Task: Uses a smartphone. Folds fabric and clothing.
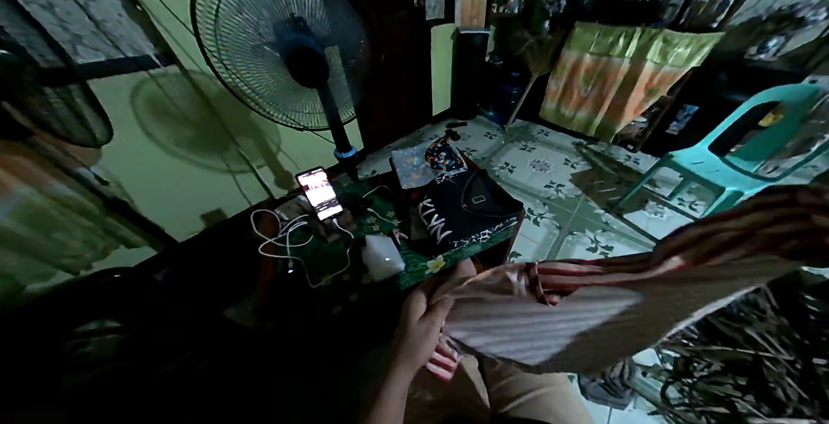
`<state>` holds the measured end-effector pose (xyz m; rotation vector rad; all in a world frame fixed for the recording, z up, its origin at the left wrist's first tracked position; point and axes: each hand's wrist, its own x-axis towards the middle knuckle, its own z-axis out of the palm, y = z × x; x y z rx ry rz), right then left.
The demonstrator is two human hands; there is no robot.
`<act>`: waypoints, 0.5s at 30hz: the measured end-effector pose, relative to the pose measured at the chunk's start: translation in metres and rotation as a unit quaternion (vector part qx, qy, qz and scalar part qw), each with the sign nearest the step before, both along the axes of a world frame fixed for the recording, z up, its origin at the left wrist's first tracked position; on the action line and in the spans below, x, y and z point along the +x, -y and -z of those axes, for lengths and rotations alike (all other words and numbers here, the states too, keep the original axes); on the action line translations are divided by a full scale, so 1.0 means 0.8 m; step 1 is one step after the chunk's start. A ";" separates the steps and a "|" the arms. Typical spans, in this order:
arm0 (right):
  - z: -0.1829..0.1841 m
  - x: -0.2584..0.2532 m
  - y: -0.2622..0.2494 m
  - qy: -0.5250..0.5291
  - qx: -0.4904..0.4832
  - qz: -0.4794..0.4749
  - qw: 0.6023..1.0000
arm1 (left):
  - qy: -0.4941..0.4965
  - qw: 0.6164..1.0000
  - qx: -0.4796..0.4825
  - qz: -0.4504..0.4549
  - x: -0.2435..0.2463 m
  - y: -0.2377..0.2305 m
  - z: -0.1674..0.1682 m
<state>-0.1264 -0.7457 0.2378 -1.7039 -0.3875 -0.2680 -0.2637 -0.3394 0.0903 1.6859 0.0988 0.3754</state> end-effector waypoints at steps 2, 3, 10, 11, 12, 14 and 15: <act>0.001 0.008 0.006 -0.041 -0.091 -0.077 0.992 | -0.016 1.000 -0.013 0.018 0.011 -0.001 -0.003; 0.013 0.020 0.020 -0.057 -0.165 -0.150 0.973 | -0.035 0.999 -0.013 0.040 0.019 -0.003 -0.003; 0.092 0.072 0.015 -0.137 -0.686 -0.226 0.678 | -0.167 0.873 0.339 0.310 0.094 -0.017 -0.004; 0.087 0.077 0.026 -0.137 -0.651 -0.176 0.725 | -0.147 0.870 0.378 0.281 0.102 -0.011 -0.020; 0.076 0.079 0.035 -0.121 -0.594 -0.115 0.787 | -0.124 0.884 0.388 0.228 0.109 -0.005 -0.043; 0.033 0.076 0.042 -0.049 -0.471 0.011 0.881 | -0.025 0.940 0.334 0.070 0.116 0.013 -0.094; 0.010 0.079 0.045 0.004 -0.409 0.062 0.911 | 0.074 0.951 0.300 -0.021 0.117 0.024 -0.116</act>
